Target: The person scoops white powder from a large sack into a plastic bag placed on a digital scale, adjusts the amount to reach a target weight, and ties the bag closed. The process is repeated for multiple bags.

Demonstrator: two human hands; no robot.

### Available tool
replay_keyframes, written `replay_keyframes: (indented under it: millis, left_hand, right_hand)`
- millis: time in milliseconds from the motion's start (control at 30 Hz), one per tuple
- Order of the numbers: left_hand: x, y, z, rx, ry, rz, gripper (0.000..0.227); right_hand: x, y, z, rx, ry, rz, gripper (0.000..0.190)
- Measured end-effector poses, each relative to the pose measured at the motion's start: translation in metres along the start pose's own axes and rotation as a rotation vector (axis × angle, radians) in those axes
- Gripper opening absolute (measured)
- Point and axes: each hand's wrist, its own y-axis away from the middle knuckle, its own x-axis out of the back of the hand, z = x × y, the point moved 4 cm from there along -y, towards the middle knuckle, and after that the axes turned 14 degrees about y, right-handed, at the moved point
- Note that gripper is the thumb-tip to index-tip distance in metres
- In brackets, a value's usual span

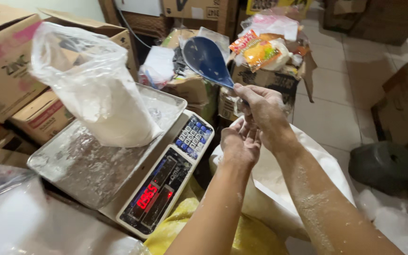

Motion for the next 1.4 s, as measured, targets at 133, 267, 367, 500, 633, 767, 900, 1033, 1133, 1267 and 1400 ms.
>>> replay_keyframes:
  millis: [133, 267, 367, 500, 633, 767, 900, 1033, 1133, 1267, 1400]
  left_hand:
    - [0.013, 0.004, 0.002, -0.051, 0.003, 0.218, 0.035]
    - [0.021, 0.0, 0.001, -0.042, -0.049, 0.208, 0.033]
    - [0.028, -0.003, 0.0, -0.071, -0.108, 0.205, 0.031]
    - [0.033, -0.005, 0.001, -0.129, -0.222, 0.176, 0.032]
    - [0.034, -0.003, 0.005, -0.163, -0.284, 0.169, 0.03]
    - [0.04, 0.003, 0.004, -0.153, -0.312, 0.167, 0.025]
    - [0.047, 0.006, 0.001, -0.129, -0.305, 0.205, 0.026]
    - [0.049, 0.003, 0.0, -0.1, -0.316, 0.161, 0.029]
    - [0.052, 0.0, 0.001, -0.119, -0.337, 0.186, 0.031]
    - [0.056, -0.004, -0.003, -0.1, -0.354, 0.183, 0.033]
    - [0.061, -0.002, -0.008, -0.085, -0.374, 0.193, 0.032]
  right_hand:
    - [0.055, 0.01, 0.029, 0.09, 0.222, 0.047, 0.026]
    - [0.117, 0.016, 0.076, -0.231, 0.493, 0.169, 0.026]
    - [0.156, 0.027, 0.102, -0.304, 0.684, 0.163, 0.031]
    - [0.183, 0.03, 0.127, -0.46, 1.202, 0.079, 0.039]
    - [0.174, 0.023, 0.156, -0.604, 1.627, -0.081, 0.041]
    - [0.146, 0.025, 0.211, -0.641, 1.774, -0.253, 0.03]
    - [0.129, 0.035, 0.263, -0.532, 1.821, -0.318, 0.028]
    - [0.121, 0.043, 0.296, -0.494, 1.761, -0.335, 0.026]
    - [0.125, 0.043, 0.304, -0.501, 1.678, -0.313, 0.025]
    - [0.141, 0.042, 0.304, -0.538, 1.488, -0.241, 0.025]
    - [0.155, 0.049, 0.307, -0.562, 1.303, -0.159, 0.025]
